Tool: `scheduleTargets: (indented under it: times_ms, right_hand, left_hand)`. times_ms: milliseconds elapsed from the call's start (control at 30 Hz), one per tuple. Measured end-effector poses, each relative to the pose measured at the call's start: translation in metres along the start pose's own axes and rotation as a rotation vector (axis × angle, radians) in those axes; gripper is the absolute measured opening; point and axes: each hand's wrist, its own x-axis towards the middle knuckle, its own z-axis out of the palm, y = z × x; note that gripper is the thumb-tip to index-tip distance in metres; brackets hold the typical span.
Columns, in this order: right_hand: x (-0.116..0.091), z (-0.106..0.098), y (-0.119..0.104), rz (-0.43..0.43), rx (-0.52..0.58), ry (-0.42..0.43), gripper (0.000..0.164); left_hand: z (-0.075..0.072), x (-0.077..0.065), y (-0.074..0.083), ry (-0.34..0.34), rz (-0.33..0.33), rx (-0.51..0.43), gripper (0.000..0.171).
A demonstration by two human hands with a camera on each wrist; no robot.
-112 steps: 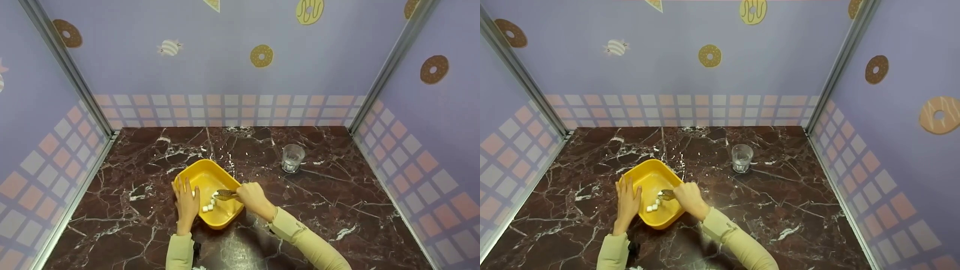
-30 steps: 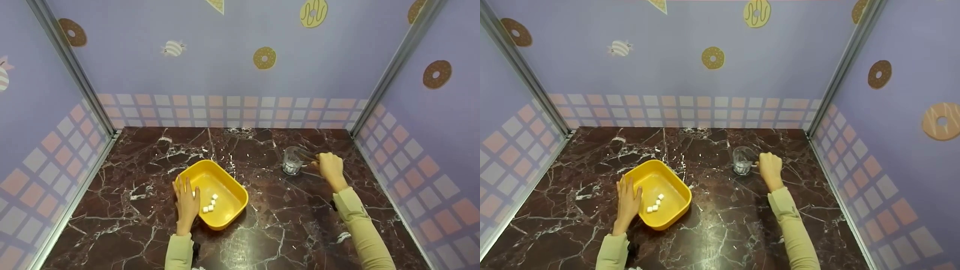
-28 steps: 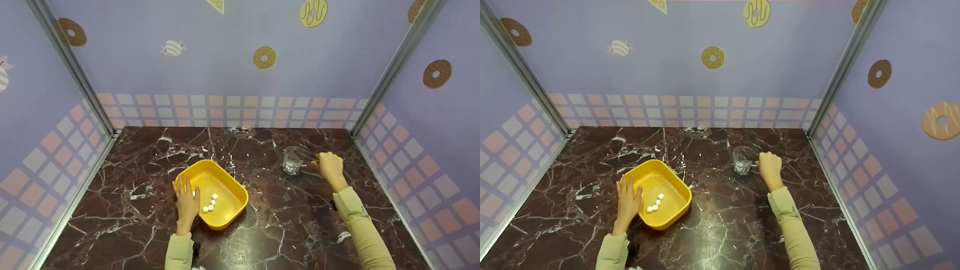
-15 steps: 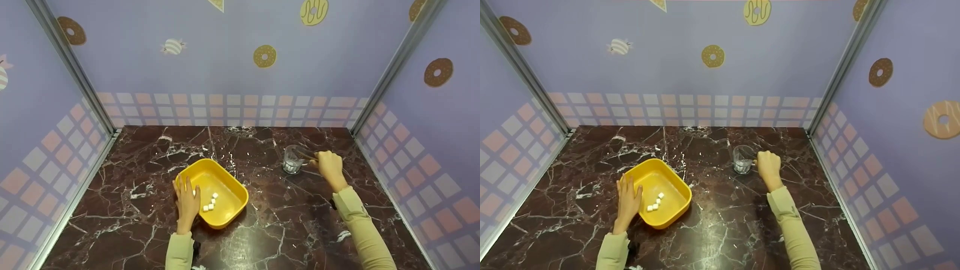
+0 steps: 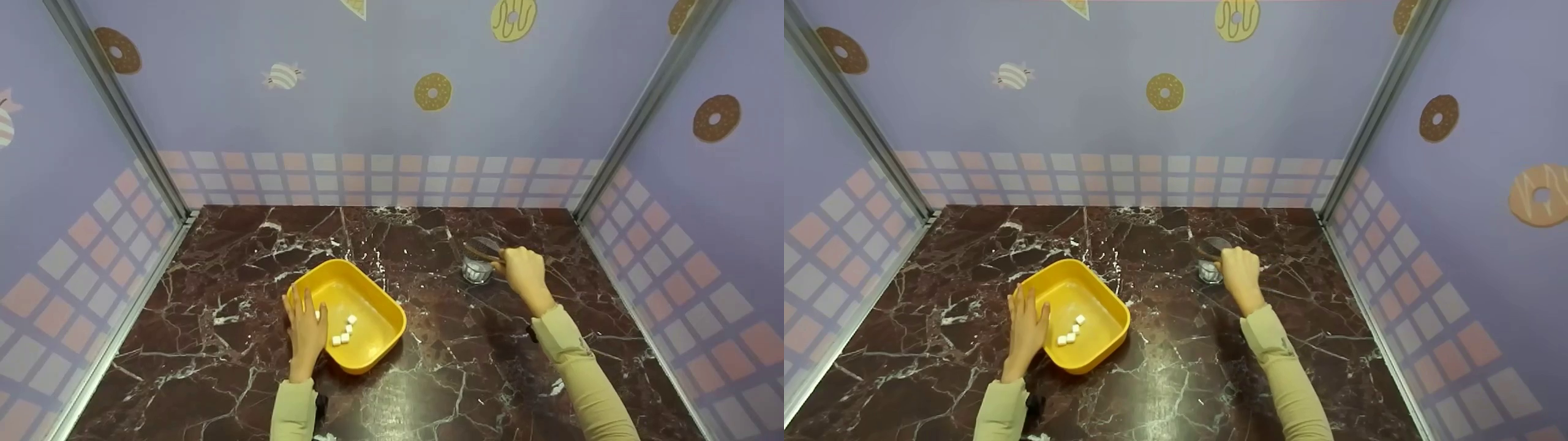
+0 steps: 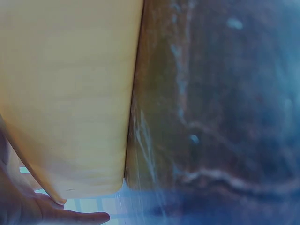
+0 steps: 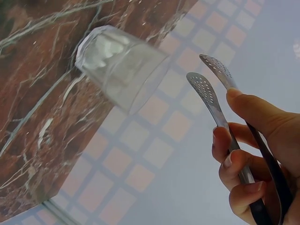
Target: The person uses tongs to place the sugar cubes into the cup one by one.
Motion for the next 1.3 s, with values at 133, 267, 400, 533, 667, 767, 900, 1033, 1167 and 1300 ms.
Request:
scheduleTargets:
  times_ms: [133,267,400,533,667,767,900,1033,1167,1300]
  right_hand:
    - [0.0,-0.002,-0.013,-0.04,-0.011,0.018,0.021]
    - [0.001,-0.004,-0.03,-0.074,-0.015,0.035,0.022]
    - [0.001,-0.006,-0.047,-0.117,-0.021,0.055,0.024]
    - [0.001,-0.01,-0.065,-0.161,-0.028,0.068,0.026]
    - [0.0,-0.014,-0.081,-0.195,-0.021,0.07,0.027]
    - [-0.001,-0.016,-0.09,-0.219,-0.023,0.068,0.027]
    - [-0.004,-0.017,-0.1,-0.255,-0.01,0.08,0.029]
    - [-0.006,-0.017,-0.109,-0.282,0.012,0.083,0.03]
    - [-0.009,-0.015,-0.119,-0.296,0.038,0.076,0.033]
    - [-0.012,-0.012,-0.128,-0.31,0.038,0.073,0.031]
  left_hand:
    - [0.0,0.0,-0.001,-0.016,-0.004,0.007,0.049]
    - [0.0,0.0,0.0,-0.024,-0.004,0.007,0.05]
    - [-0.001,0.0,0.001,-0.025,-0.001,-0.009,0.05]
    - [-0.002,0.0,0.001,-0.02,0.0,-0.011,0.05]
    - [-0.001,0.0,0.001,-0.007,0.009,-0.009,0.049]
    - [-0.001,0.0,-0.001,0.003,0.02,-0.014,0.049]
    - [0.0,0.0,-0.002,0.039,0.048,-0.026,0.048]
    - [0.001,0.0,-0.002,0.066,0.069,-0.022,0.048]
    - [0.001,0.0,-0.002,0.057,0.059,-0.023,0.048]
    - [0.001,0.0,0.0,0.048,0.045,-0.036,0.048]
